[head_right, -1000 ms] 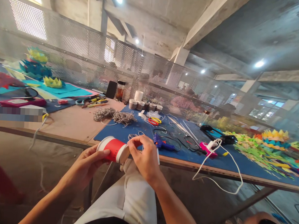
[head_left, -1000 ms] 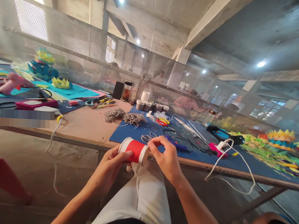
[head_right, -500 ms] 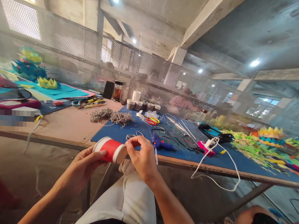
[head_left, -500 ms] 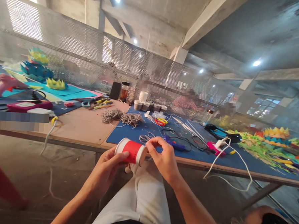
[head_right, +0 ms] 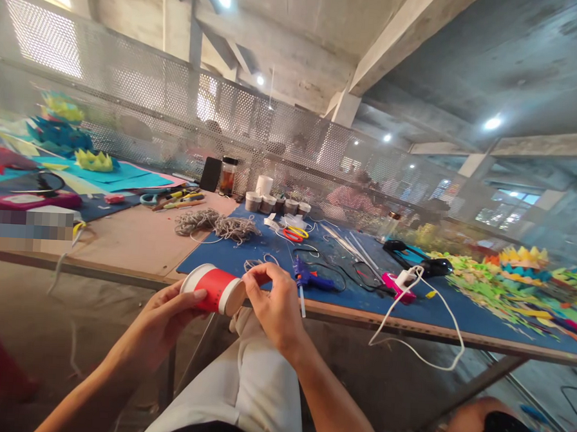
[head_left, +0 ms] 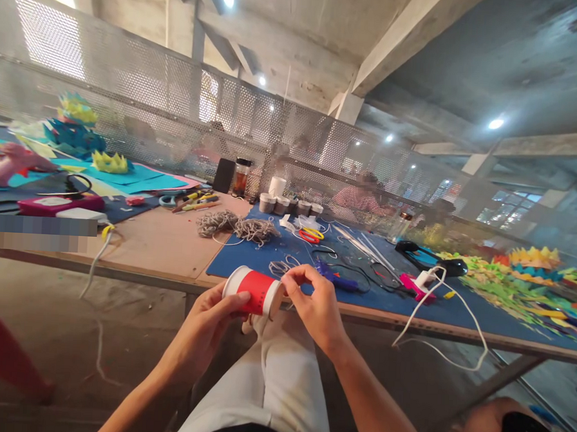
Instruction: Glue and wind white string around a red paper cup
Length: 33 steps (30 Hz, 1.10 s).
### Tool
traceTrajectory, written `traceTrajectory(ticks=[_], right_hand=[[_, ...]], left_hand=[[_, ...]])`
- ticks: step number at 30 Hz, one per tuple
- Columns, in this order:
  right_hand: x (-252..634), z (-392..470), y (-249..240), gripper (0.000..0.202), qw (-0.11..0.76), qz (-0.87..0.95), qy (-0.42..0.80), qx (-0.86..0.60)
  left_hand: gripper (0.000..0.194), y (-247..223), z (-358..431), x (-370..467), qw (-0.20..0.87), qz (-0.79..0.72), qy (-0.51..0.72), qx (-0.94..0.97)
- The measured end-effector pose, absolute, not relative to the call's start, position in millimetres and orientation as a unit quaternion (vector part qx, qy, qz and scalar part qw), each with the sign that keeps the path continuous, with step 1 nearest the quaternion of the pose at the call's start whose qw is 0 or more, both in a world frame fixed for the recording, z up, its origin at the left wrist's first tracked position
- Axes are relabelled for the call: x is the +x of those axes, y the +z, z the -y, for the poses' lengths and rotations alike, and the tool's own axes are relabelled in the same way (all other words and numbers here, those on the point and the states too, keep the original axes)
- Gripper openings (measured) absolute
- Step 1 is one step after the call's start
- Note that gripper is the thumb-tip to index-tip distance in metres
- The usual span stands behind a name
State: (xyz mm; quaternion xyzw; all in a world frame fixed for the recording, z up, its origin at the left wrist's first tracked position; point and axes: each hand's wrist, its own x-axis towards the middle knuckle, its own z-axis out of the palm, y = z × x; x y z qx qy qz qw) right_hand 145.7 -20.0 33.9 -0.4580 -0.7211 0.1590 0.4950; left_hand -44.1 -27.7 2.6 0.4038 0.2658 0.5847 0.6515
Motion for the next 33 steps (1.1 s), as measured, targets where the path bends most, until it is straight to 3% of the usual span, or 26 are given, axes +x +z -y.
traceTrajectory(ticks=[33], right_hand=[[142.8, 16.4, 29.4, 0.017, 0.516, 0.703, 0.232, -0.432]], left_hand=[[0.015, 2.1, 24.1, -44.9, 0.665, -0.241, 0.586, 0.395]])
